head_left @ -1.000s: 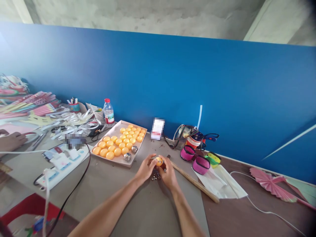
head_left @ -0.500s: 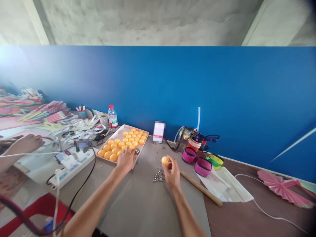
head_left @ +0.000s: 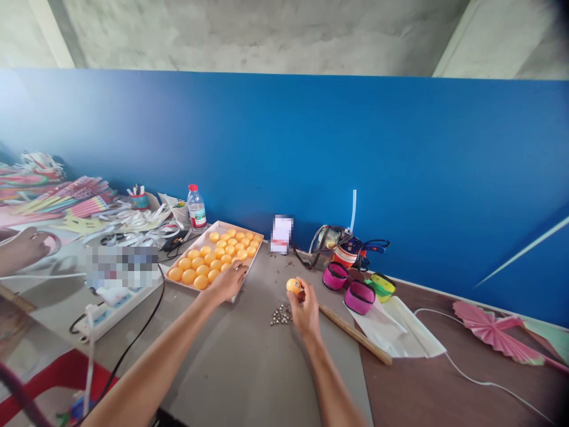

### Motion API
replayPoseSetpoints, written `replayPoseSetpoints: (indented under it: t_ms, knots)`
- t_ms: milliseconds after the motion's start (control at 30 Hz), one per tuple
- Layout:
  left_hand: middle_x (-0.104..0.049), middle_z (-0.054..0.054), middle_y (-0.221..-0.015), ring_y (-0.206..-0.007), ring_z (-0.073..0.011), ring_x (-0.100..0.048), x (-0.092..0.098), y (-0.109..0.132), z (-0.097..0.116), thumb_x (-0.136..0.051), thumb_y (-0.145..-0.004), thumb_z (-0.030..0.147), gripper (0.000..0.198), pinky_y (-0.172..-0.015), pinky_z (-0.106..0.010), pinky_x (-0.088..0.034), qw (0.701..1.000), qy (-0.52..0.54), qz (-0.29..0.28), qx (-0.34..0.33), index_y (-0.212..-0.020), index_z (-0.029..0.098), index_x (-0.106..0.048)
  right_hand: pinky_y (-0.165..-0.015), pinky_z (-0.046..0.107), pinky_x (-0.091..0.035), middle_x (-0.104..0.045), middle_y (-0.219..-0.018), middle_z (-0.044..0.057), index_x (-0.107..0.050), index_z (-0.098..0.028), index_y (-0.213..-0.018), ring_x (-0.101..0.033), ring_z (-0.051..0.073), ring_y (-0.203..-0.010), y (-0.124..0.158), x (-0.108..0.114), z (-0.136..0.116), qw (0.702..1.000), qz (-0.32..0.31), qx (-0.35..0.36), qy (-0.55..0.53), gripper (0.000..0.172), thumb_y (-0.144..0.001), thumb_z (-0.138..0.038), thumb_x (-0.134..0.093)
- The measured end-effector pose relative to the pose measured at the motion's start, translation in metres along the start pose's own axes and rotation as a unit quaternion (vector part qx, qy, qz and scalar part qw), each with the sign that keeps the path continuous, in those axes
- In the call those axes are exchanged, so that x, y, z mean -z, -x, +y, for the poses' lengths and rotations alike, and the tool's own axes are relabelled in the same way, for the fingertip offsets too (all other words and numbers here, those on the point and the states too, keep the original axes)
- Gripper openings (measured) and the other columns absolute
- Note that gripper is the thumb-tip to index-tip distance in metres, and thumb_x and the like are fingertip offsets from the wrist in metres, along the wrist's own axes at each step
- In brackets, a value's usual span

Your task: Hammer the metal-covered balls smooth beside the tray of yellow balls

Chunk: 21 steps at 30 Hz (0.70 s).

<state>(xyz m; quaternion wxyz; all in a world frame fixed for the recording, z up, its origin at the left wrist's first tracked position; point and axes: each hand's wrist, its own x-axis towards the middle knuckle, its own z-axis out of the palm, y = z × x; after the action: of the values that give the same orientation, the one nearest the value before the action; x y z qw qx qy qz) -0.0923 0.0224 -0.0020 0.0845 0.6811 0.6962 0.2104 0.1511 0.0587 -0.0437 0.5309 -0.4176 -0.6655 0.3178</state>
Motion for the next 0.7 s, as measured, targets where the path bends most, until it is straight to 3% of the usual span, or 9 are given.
replayPoseSetpoints:
  t_ms: [67, 167, 300, 433, 533, 567, 633, 667, 700]
  knots:
    - [-0.052, -0.01, -0.116, -0.102, -0.022, -0.052, -0.002, -0.002, -0.005, -0.045, -0.081, 0.022, 0.025, -0.092, -0.034, -0.036, 0.994, 0.1, 0.027, 0.017, -0.099, 0.019, -0.062, -0.062, 0.028, -0.047, -0.057, -0.093, 0.009, -0.054, -0.014, -0.112, -0.051, 0.013, -0.065, 0.0, 0.0, -0.001, 1.0, -0.005, -0.002, 0.0, 0.042, -0.076, -0.035, -0.055]
    - [-0.057, -0.009, -0.105, -0.097, -0.0235, -0.053, -0.003, -0.008, -0.007, -0.059, -0.07, 0.021, 0.017, -0.092, -0.036, -0.036, 0.96, 0.242, 0.089, 0.106, -0.086, 0.019, -0.065, -0.062, 0.028, -0.047, -0.058, -0.094, 0.009, -0.055, -0.015, -0.11, -0.052, 0.013, -0.065, 0.001, 0.001, -0.001, 1.0, -0.001, 0.0, -0.005, 0.041, -0.075, -0.035, -0.056]
    - [-0.059, -0.006, -0.086, -0.087, -0.022, -0.054, 0.002, -0.012, -0.003, -0.062, -0.064, 0.019, 0.007, -0.081, -0.033, -0.042, 0.921, 0.321, 0.151, 0.165, -0.071, 0.018, -0.061, -0.062, 0.028, -0.047, -0.06, -0.094, 0.009, -0.056, -0.015, -0.11, -0.052, 0.013, -0.064, -0.001, 0.002, 0.003, 1.0, 0.011, 0.0, -0.015, 0.041, -0.074, -0.036, -0.057]
    - [-0.058, -0.005, -0.083, -0.072, -0.017, -0.056, 0.019, -0.009, 0.003, -0.052, -0.072, 0.026, 0.017, -0.063, -0.028, -0.047, 0.847, 0.437, 0.22, 0.206, -0.086, 0.019, -0.057, -0.062, 0.028, -0.047, -0.06, -0.093, 0.008, -0.056, -0.015, -0.109, -0.053, 0.013, -0.063, -0.003, 0.0, 0.008, 0.999, 0.018, -0.017, -0.024, 0.042, -0.074, -0.037, -0.057]
    - [-0.058, -0.006, -0.082, -0.069, -0.0158, -0.058, 0.035, -0.006, 0.011, -0.041, -0.079, 0.029, 0.02, -0.059, -0.029, -0.05, 0.787, 0.525, 0.24, 0.22, -0.091, 0.018, -0.052, -0.06, 0.028, -0.047, -0.059, -0.087, 0.006, -0.055, -0.015, -0.11, -0.053, 0.012, -0.061, -0.004, -0.001, 0.008, 0.999, 0.013, -0.04, -0.025, 0.043, -0.074, -0.038, -0.056]
    - [-0.058, -0.007, -0.081, -0.069, -0.0158, -0.058, 0.039, -0.005, 0.015, -0.042, -0.079, 0.028, 0.019, -0.058, -0.029, -0.051, 0.756, 0.567, 0.238, 0.223, -0.091, 0.016, -0.051, -0.06, 0.027, -0.047, -0.059, -0.086, 0.006, -0.055, -0.014, -0.11, -0.052, 0.012, -0.061, -0.004, -0.002, 0.008, 0.999, 0.012, -0.045, -0.026, 0.043, -0.073, -0.039, -0.055]
    - [-0.058, -0.009, -0.082, -0.072, -0.0178, -0.06, 0.044, -0.001, 0.024, -0.045, -0.079, 0.026, 0.017, -0.057, -0.031, -0.052, 0.559, 0.764, 0.213, 0.244, -0.091, 0.015, -0.049, -0.06, 0.027, -0.047, -0.06, -0.087, 0.005, -0.055, -0.015, -0.109, -0.052, 0.012, -0.061, -0.003, -0.002, 0.007, 0.998, 0.013, -0.049, -0.029, 0.043, -0.073, -0.039, -0.055]
    - [-0.058, -0.009, -0.083, -0.071, -0.0171, -0.06, 0.046, 0.002, 0.029, -0.045, -0.08, 0.027, 0.017, -0.055, -0.03, -0.052, 0.5, 0.807, 0.196, 0.247, -0.091, 0.015, -0.049, -0.061, 0.027, -0.047, -0.06, -0.088, 0.005, -0.055, -0.015, -0.109, -0.052, 0.012, -0.061, -0.003, -0.001, 0.007, 0.998, 0.013, -0.049, -0.03, 0.043, -0.073, -0.039, -0.056]
    - [-0.057, -0.009, -0.083, -0.066, -0.0147, -0.059, 0.046, 0.006, 0.035, -0.045, -0.08, 0.026, 0.015, -0.051, -0.026, -0.051, 0.468, 0.829, 0.181, 0.247, -0.09, 0.015, -0.048, -0.062, 0.027, -0.047, -0.06, -0.089, 0.005, -0.055, -0.016, -0.109, -0.053, 0.012, -0.061, -0.003, -0.001, 0.007, 0.998, 0.011, -0.05, -0.032, 0.043, -0.073, -0.039, -0.056]
